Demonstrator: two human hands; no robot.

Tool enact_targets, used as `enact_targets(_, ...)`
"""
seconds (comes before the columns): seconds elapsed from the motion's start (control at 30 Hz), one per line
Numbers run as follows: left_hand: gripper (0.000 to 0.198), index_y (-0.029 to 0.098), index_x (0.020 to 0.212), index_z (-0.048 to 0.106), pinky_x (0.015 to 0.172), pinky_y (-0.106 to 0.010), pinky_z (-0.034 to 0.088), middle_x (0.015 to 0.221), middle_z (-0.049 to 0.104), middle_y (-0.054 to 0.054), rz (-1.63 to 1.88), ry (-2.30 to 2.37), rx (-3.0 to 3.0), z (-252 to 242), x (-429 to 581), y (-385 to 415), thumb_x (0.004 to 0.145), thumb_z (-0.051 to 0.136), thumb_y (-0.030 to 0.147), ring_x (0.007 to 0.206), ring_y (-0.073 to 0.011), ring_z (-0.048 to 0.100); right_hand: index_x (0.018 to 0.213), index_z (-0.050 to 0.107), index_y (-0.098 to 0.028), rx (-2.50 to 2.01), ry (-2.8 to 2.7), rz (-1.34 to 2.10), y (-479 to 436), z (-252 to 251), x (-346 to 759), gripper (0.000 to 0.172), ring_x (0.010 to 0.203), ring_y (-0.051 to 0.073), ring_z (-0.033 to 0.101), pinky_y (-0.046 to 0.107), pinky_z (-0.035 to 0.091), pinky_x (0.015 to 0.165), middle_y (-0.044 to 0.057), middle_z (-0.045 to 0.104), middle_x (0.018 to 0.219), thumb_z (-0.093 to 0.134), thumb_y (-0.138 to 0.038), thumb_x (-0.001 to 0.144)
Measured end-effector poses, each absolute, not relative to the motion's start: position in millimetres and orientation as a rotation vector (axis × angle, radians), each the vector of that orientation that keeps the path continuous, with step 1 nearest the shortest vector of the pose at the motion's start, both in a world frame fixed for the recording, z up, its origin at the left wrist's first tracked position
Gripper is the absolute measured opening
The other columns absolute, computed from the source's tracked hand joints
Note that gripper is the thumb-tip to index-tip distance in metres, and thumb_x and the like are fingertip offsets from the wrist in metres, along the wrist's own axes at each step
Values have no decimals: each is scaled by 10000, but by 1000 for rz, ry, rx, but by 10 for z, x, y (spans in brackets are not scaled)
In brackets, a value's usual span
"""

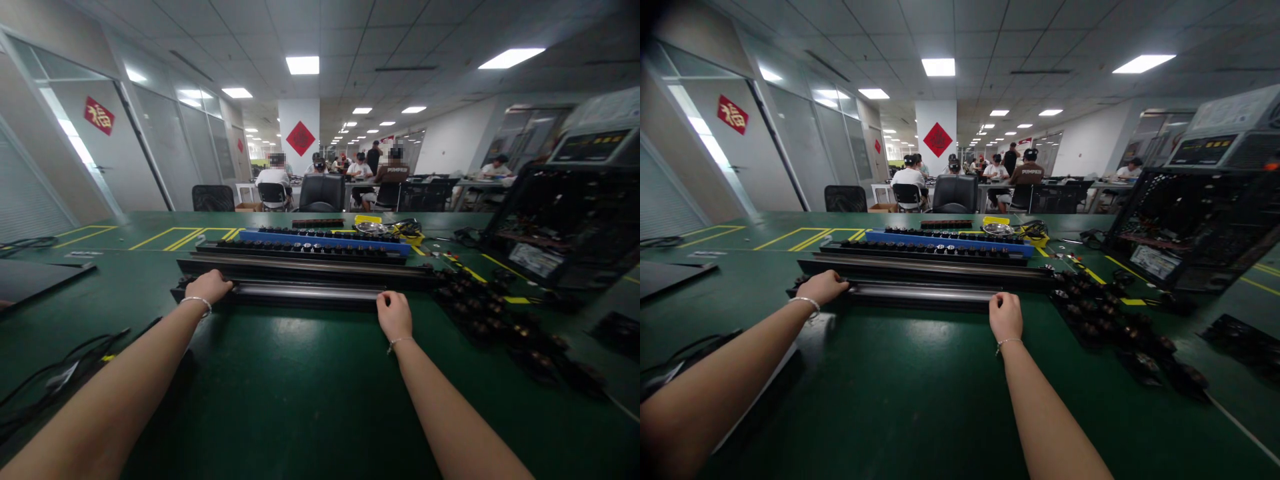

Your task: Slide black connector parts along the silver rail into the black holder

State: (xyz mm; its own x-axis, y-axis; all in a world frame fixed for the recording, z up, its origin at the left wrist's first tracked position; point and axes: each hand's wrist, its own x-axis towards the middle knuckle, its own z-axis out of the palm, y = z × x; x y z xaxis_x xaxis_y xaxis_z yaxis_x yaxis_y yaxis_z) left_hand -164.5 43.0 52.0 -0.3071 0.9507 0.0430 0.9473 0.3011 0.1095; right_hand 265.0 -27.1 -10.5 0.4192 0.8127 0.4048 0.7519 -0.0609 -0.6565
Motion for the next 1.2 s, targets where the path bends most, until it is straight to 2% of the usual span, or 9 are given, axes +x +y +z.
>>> enact_targets(0.2,685,121,1115,541,821,-509,407,1171,560,-224,254,2639,1643,430,-1565,427,604,510,576,1075,-392,511,830,591,-171,-1844,-1336,133,-295,-77,2636,286,823,180,527,288,399,712,93,546,956,375,-356,799)
enact_targets(0.37,695,143,1126,522,833,-556,369,1141,581,-218,224,2629,1543,430,-1578,468,590,523,584,1060,-411,515,829,589,-175,-1852,-1327,158,-300,-64,2631,285,831,182,530,295,405,714,91,546,964,375,-360,796)
enact_targets(0.67,666,141,1097,524,813,-494,405,1129,586,-210,323,2599,1508,400,-1470,433,593,522,577,1058,-389,525,790,585,-197,-1828,-1324,139,-301,-67,2620,270,810,180,534,299,410,709,80,548,930,377,-370,797)
enact_targets(0.87,622,127,1072,544,816,-492,410,1149,574,-209,405,2585,1442,402,-1248,369,592,539,524,1081,-390,501,830,589,-174,-1849,-1348,141,-274,-74,2639,283,832,183,532,294,406,729,88,547,928,373,-353,798)
enact_targets(1.0,582,117,1056,550,820,-500,405,1134,574,-220,531,2636,1431,348,-1144,307,626,508,507,1090,-385,486,841,589,-174,-1876,-1345,176,-281,-60,2632,301,827,180,532,291,406,709,89,548,960,365,-373,804)
enact_targets(1.2,508,154,1045,551,865,-489,378,1108,588,-174,751,2697,1447,245,-1008,197,674,455,488,1091,-347,479,836,590,-171,-1857,-1349,178,-273,-49,2602,293,831,175,532,286,402,723,84,553,953,369,-362,802)
